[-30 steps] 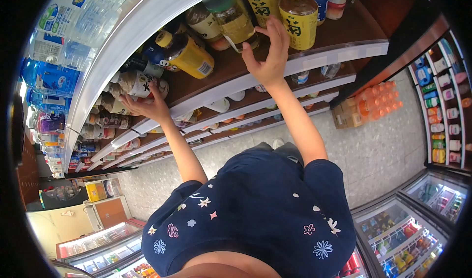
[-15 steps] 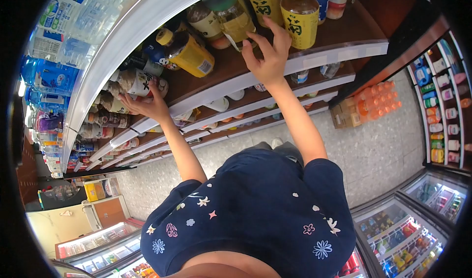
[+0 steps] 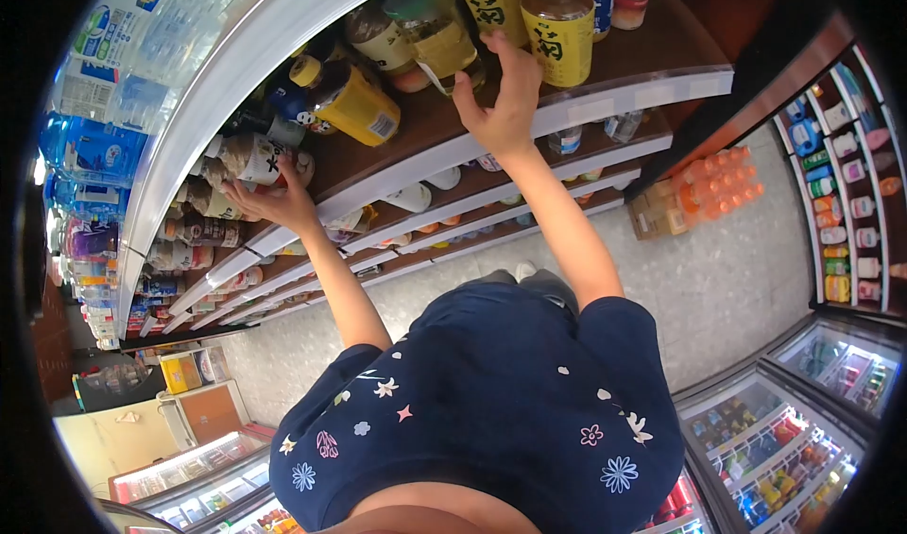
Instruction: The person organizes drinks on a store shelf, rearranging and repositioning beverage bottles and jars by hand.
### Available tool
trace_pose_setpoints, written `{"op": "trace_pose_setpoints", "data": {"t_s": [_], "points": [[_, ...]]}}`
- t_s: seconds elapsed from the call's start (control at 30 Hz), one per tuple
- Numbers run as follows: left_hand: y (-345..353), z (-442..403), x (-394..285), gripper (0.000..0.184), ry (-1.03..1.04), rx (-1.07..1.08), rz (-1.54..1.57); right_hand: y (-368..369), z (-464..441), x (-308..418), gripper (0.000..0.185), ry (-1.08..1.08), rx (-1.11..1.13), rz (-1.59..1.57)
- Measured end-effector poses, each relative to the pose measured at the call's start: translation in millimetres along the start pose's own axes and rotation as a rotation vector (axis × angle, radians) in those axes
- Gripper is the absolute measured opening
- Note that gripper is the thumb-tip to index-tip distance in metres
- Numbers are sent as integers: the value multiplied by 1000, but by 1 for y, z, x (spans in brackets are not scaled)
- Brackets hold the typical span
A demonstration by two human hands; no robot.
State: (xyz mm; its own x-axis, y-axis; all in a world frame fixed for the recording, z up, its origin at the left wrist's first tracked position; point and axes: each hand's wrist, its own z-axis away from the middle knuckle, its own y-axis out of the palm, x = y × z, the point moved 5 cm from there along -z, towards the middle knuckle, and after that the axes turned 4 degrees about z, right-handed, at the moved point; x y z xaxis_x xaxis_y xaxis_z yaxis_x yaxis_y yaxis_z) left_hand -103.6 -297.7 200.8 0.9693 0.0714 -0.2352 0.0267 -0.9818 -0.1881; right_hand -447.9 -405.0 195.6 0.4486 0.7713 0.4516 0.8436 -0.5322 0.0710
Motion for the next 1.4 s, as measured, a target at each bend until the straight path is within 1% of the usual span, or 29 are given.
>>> {"op": "trace_pose_setpoints", "data": {"t_s": [0.1,0.2,0.3,0.37,0.43,0.5,0.6,0.7,0.8,0.83,0.9,1.0,1.1,1.2,1.3,1.4], "points": [[0,-1,1,83,25,-16,-10,2,-2,0,47,-102,80,110],[0,0,3,83,30,-13,-19,0,-4,6,48,-175,49,209],[0,0,3,84,36,-12,-18,-1,-4,3,46,7,-92,-18],[1,0,4,87,30,-8,-5,0,-1,-1,47,22,38,49],[1,-1,4,87,36,-7,3,1,0,2,48,-24,74,111],[1,0,5,87,29,-5,12,1,-5,7,47,-146,19,164],[1,1,5,86,12,-9,22,2,-3,3,45,-73,24,121],[1,1,4,86,3,-3,21,6,1,0,43,-50,124,105],[1,2,4,86,-42,-2,91,2,-6,9,45,-155,34,133],[0,1,4,86,-13,1,60,2,-6,7,44,-88,26,73],[1,2,6,87,-22,-4,51,4,-2,3,43,48,7,-47],[2,2,8,87,-23,-13,64,4,-3,3,41,-65,78,73],[2,3,6,87,-27,-8,67,3,-5,8,41,-142,43,121],[1,1,1,86,-56,-3,74,6,0,-1,41,-32,95,68],[0,1,2,85,-41,-11,67,4,-3,3,35,63,47,-91],[1,2,4,85,-27,-13,52,6,1,-1,37,79,87,-97]]}}
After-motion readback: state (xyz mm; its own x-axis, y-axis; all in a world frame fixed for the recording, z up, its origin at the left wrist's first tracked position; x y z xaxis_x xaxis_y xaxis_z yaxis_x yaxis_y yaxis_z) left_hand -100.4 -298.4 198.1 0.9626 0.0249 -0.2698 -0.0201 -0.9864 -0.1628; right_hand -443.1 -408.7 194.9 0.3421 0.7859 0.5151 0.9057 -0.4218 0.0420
